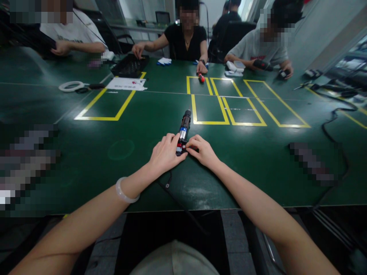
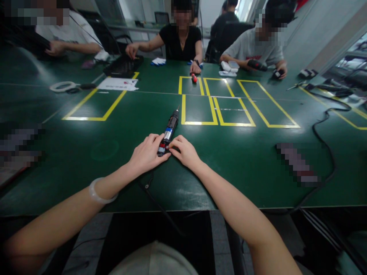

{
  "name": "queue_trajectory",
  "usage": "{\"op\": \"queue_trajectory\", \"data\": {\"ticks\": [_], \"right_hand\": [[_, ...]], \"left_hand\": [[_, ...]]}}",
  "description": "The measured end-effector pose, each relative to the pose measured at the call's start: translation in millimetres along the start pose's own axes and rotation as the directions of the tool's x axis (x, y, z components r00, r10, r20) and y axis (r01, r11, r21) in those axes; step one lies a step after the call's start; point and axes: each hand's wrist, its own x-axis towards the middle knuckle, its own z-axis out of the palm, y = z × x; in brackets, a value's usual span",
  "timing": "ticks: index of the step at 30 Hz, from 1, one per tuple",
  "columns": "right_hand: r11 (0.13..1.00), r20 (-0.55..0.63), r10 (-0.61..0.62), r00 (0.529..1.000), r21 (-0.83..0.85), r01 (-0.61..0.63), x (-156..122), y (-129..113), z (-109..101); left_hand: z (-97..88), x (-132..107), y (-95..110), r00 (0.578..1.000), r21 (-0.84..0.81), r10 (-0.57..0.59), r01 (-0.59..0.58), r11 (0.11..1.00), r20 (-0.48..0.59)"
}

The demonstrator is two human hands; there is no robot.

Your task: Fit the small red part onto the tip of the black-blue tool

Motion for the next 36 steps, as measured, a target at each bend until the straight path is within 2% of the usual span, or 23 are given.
{"op": "queue_trajectory", "data": {"ticks": [8, 14, 21, 27, 36], "right_hand": [[0.999, -0.030, 0.008, 1.000, -0.046, -0.010, -3, -3, -4], [1.000, -0.048, 0.000, 0.999, 0.005, 0.000, -4, -9, -4], [1.000, -0.054, -0.004, 0.999, 0.011, 0.005, -3, -7, -7], [0.999, -0.087, 0.039, 0.995, 0.010, -0.038, -3, -1, -11], [0.997, -0.075, 0.079, 0.994, 0.032, -0.076, -2, 1, -10]], "left_hand": [[2.0, 4, 4, 1.000, 0.035, -0.022, 0.023, 0.999, -0.014], [0.6, 5, 5, 0.999, 0.075, -0.037, 0.038, 0.996, -0.008], [-1.0, 3, -7, 1.000, 0.120, -0.024, 0.026, 0.992, -0.016], [-6.1, 7, -46, 0.995, 0.138, -0.101, 0.100, 0.985, -0.002], [-22.5, 12, -138, 0.957, 0.174, -0.289, 0.284, 0.943, 0.002]]}}
